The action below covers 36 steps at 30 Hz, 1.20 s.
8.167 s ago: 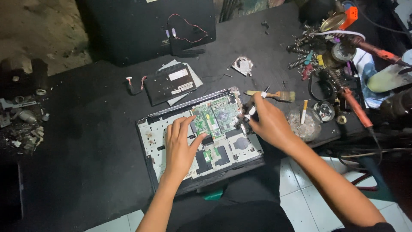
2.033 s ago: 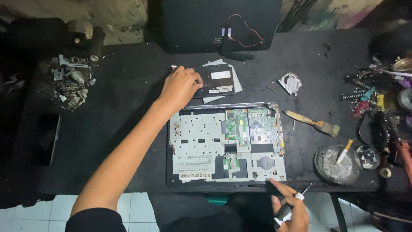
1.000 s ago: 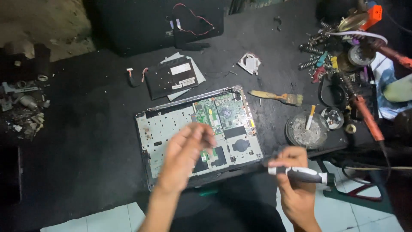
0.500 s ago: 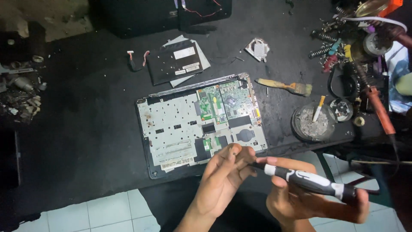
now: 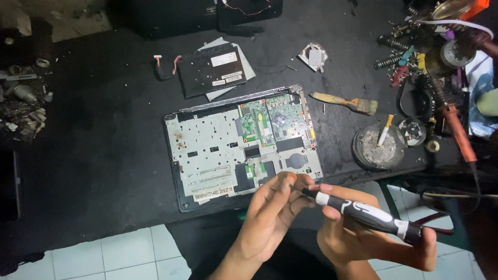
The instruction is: Disassembling a laptop by removing screws and internal components using a screwdriver on a repair bench.
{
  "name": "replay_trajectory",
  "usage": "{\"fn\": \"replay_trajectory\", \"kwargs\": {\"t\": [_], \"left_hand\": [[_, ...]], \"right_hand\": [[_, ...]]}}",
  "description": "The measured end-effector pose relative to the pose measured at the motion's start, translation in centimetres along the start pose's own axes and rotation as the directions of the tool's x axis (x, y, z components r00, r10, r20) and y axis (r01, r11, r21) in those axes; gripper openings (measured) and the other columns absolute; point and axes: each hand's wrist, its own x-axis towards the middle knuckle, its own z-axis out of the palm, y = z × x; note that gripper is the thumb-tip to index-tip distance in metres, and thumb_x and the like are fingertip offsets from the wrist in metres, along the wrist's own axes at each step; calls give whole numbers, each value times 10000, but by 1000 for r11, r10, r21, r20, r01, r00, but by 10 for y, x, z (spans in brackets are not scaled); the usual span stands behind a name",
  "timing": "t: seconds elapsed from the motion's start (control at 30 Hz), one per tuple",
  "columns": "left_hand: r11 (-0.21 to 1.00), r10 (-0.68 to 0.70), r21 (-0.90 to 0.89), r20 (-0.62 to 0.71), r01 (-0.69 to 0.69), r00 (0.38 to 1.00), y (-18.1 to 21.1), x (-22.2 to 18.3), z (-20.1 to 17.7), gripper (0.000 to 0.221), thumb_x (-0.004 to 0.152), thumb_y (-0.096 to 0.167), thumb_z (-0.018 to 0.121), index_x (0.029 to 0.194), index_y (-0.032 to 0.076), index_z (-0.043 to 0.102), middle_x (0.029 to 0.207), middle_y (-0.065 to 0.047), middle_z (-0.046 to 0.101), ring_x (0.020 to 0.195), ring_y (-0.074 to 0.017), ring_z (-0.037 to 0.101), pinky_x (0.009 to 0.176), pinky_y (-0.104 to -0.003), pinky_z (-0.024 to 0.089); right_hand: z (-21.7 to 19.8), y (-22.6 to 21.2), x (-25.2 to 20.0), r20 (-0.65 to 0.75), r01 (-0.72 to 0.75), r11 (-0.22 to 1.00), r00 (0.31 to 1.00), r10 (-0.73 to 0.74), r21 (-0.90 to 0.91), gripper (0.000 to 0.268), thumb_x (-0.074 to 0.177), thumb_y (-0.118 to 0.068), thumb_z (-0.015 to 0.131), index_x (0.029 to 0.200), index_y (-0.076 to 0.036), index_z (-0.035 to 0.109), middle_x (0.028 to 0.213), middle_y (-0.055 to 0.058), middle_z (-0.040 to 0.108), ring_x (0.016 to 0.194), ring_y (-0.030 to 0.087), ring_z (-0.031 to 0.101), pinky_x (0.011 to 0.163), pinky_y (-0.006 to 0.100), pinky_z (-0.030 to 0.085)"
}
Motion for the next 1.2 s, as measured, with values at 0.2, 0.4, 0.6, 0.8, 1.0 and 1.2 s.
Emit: {"fn": "replay_trajectory", "kwargs": {"t": [0.2, 0.4, 0.6, 0.8, 1.0, 1.2], "left_hand": [[999, 28, 35, -40, -26, 999, -5, 1, 2, 236, 1053, 186, 548, 1169, -15, 594, 1170, -180, 653, 1088, -250, 650, 956, -357, 570], [994, 68, 82, -35, -65, 997, -11, 4, 3, 271, 1039, 215, 574, 1125, -41, 597, 1155, -174, 660, 1050, -229, 663, 943, -319, 553], [988, 66, 142, -80, -54, 995, -8, 12, -1, 239, 1026, 225, 584, 1076, -7, 612, 1137, -170, 684, 1052, -241, 673, 936, -325, 565], [685, 219, 689, 115, -237, 969, 32, 36, -20, 320, 1035, 260, 540, 1302, 84, 539, 1245, -78, 688, 1113, -202, 683, 1049, -371, 528], [-457, -19, 828, 358, -326, 934, 59, 80, -50, 557, 1040, 347, 529, 1545, 140, 418, 1677, -96, 228, 1551, -348, 180, 1246, -533, 157], [-688, -109, 640, 374, -341, 921, 41, 102, -83, 731, 1035, 512, 448, 1608, 103, 250, 1687, -118, 175, 1558, -347, 98, 1249, -526, 81]], "right_hand": [[-15, 14, -8, 29, 50, 997, 998, -48, -63, 856, 866, -227, 636, 1537, -407, 136, 825, 354, 627, 633, 427, 686, 705, 522, 646], [-37, 35, -13, 203, -243, 954, 957, 207, 173, 408, 738, -293, 831, 1019, -15, 728, 1042, 216, 750, 1000, 287, 776, 1006, 335, 639], [0, 12, 11, -105, 208, 978, 972, -210, -30, 923, 825, -43, 666, 1531, -336, 147, 858, 378, 563, 606, 469, 641, 652, 589, 632], [6, 13, 82, -121, 293, 952, 946, -301, -84, 623, 1028, -81, 571, 1491, -284, 207, 751, 372, 516, 553, 444, 584, 633, 553, 620], [-25, 76, 134, -146, 319, 946, 935, -323, -50, 762, 1140, 240, 687, 1494, -269, 244, 1488, 155, 214, 906, 450, 571, 888, 583, 637], [-29, 113, 141, -4, 318, 947, 948, -319, -41, 1037, 1019, 468, 734, 1513, -265, 191, 1638, 97, 171, 1084, 503, 646, 980, 584, 731]]}}
